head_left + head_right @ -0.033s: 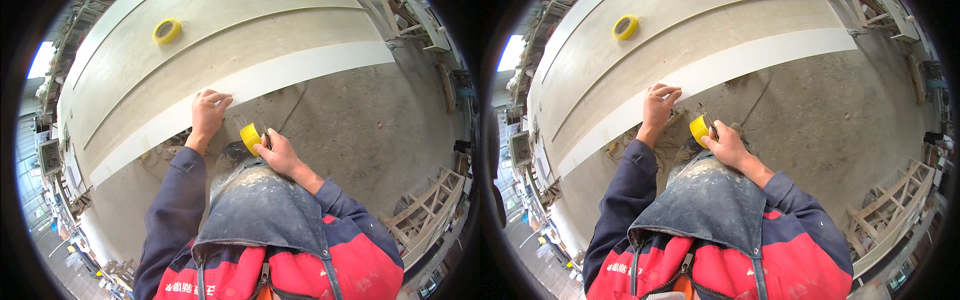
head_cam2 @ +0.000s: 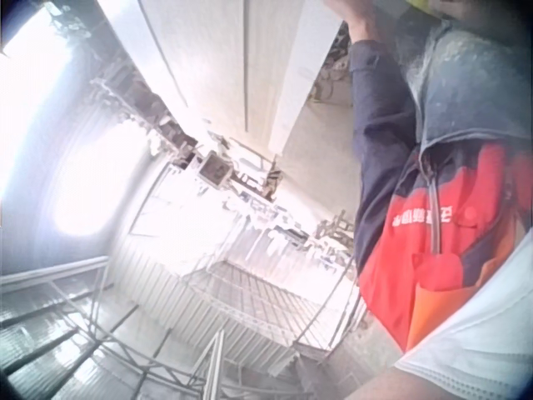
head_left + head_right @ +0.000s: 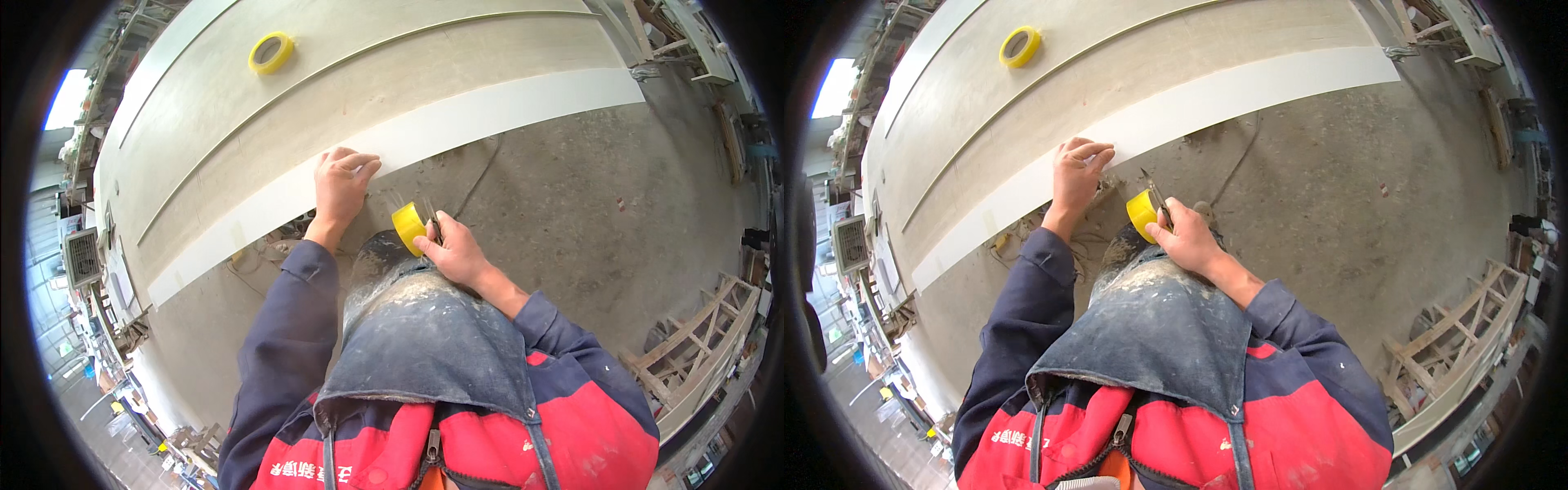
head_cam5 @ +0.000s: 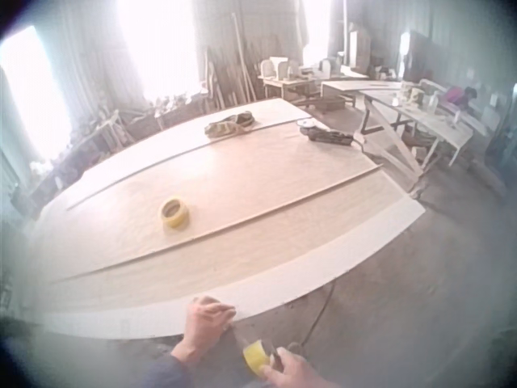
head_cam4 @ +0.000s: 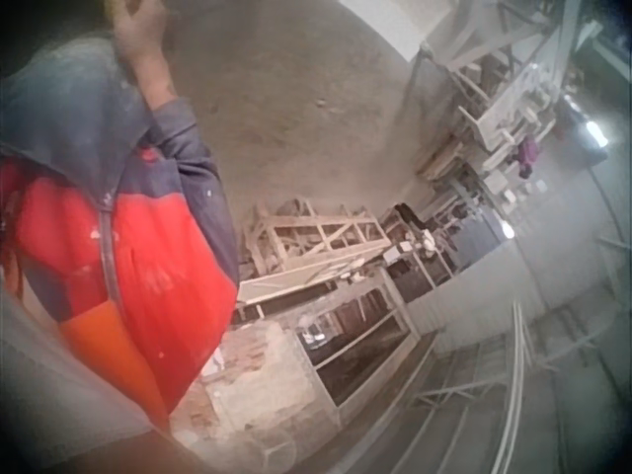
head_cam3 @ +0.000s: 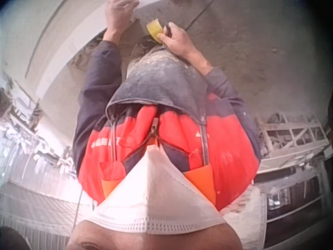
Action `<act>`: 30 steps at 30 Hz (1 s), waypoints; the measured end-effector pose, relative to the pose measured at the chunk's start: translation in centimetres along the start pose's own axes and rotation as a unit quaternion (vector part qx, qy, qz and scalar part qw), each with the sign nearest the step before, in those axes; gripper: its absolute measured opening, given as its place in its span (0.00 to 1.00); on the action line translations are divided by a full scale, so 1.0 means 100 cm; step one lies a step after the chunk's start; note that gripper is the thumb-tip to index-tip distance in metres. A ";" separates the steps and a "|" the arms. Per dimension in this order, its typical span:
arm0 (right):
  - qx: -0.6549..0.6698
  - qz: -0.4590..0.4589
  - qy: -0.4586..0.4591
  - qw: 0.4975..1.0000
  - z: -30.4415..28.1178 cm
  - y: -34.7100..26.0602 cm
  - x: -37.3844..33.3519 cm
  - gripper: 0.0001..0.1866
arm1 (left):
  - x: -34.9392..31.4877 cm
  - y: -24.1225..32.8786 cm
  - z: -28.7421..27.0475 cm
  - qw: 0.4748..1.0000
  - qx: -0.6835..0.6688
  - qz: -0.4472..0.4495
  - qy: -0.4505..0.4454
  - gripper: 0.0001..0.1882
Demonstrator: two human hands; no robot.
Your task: The person applies yellow masking tape along the edges of a large white board, then uses a utility knife to trim the tape. They also handle a thin wooden strip, positioning it on the board and securing it with additional tape.
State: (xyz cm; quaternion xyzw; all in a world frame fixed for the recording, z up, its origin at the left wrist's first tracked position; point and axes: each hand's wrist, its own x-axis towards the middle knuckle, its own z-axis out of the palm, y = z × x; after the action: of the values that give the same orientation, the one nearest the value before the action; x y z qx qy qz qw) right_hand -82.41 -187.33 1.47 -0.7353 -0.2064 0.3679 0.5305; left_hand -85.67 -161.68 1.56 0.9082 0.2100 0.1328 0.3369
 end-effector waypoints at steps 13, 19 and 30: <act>-0.043 0.011 0.037 0.998 0.004 0.005 0.009 0.13 | 0.013 -0.006 0.022 0.982 0.162 0.037 0.089 0.35; -0.051 0.035 0.038 0.997 0.006 0.006 0.006 0.14 | 0.061 0.018 0.049 0.950 0.227 0.213 0.040 0.32; -0.012 0.005 0.014 1.000 0.006 0.017 0.010 0.15 | 0.074 -0.005 0.067 0.905 0.307 0.286 0.066 0.28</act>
State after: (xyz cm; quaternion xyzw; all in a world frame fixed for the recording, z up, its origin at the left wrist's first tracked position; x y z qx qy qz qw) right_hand -82.35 -186.84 -0.55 -0.7476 -0.1999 0.3577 0.5228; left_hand -76.77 -161.65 -2.99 0.9769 -0.0061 0.2121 -0.0254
